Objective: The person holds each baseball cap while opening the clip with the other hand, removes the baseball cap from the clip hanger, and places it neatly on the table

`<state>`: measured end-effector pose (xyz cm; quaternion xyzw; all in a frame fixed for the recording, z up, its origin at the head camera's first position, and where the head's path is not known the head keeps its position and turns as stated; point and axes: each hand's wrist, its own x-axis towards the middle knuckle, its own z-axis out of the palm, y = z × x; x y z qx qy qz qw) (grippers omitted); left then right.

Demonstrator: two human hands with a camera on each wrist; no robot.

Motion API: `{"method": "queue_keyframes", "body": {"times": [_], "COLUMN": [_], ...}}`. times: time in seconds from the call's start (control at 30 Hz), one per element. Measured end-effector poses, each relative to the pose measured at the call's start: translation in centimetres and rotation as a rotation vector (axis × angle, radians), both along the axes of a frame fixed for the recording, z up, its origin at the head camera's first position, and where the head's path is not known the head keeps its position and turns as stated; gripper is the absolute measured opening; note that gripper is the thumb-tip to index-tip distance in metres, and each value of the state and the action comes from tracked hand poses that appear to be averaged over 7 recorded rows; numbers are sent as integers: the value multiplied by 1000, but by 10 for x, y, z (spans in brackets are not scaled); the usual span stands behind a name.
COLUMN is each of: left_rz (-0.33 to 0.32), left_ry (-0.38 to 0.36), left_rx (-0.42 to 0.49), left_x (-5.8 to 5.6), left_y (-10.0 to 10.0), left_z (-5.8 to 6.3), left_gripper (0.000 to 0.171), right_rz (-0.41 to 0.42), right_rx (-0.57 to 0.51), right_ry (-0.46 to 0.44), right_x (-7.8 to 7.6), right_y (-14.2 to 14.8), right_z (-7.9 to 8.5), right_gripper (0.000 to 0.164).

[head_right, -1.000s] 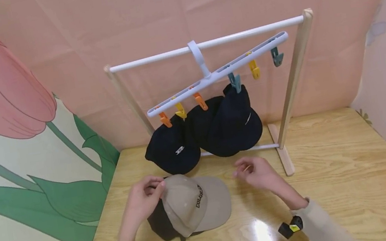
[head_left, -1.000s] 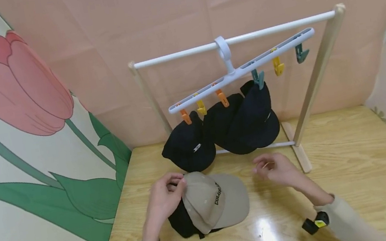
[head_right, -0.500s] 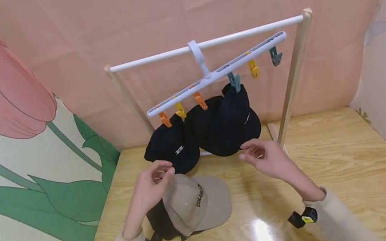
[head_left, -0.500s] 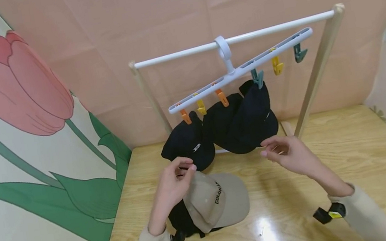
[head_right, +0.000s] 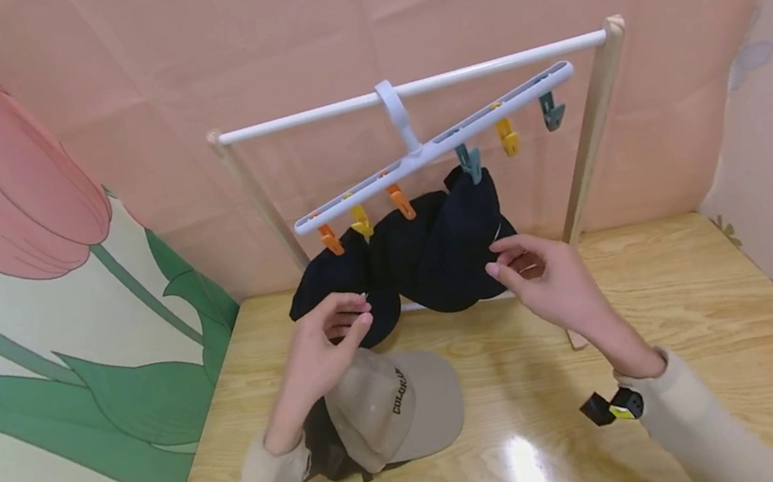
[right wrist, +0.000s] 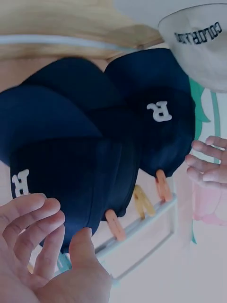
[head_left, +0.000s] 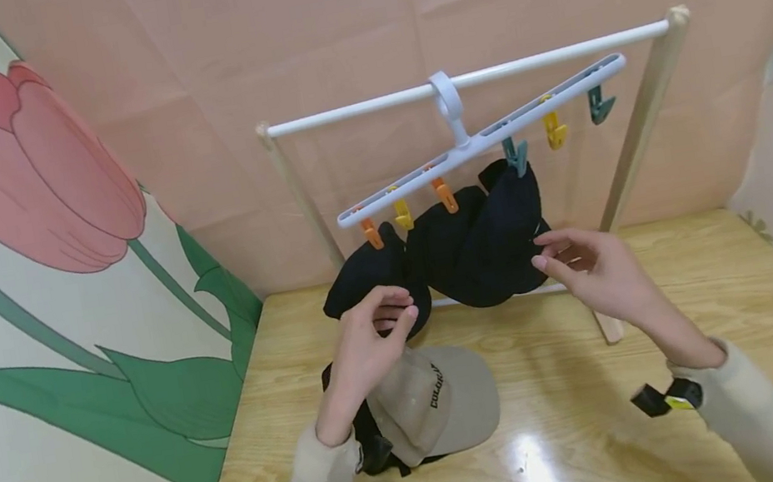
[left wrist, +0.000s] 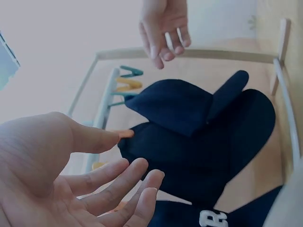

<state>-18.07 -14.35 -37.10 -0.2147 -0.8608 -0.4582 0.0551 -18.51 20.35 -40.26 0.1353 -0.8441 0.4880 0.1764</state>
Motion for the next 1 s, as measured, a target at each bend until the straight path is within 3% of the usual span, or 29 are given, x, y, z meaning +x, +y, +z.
{"method": "queue_keyframes", "body": {"times": [0.2, 0.33, 0.57, 0.73, 1.0], "left_rz": [-41, -70, -98, -98, -119], "left_ry": [57, 94, 92, 113, 193], "left_rx": [30, 53, 79, 51, 0], "left_x": [-4, -9, -13, -15, -21], "left_y": [19, 29, 41, 51, 69], "left_z": [11, 14, 16, 19, 25], "left_gripper": [23, 24, 30, 33, 37], "right_rz": [-45, -79, -81, -62, -105], "right_rx": [-42, -54, -72, -105, -128], "right_ry": [82, 91, 116, 162, 205], "right_x": [-3, -5, -10, -15, -26], "right_y": [6, 5, 3, 2, -1], "right_z": [13, 23, 34, 37, 45], "right_gripper": [32, 31, 34, 38, 40]}}
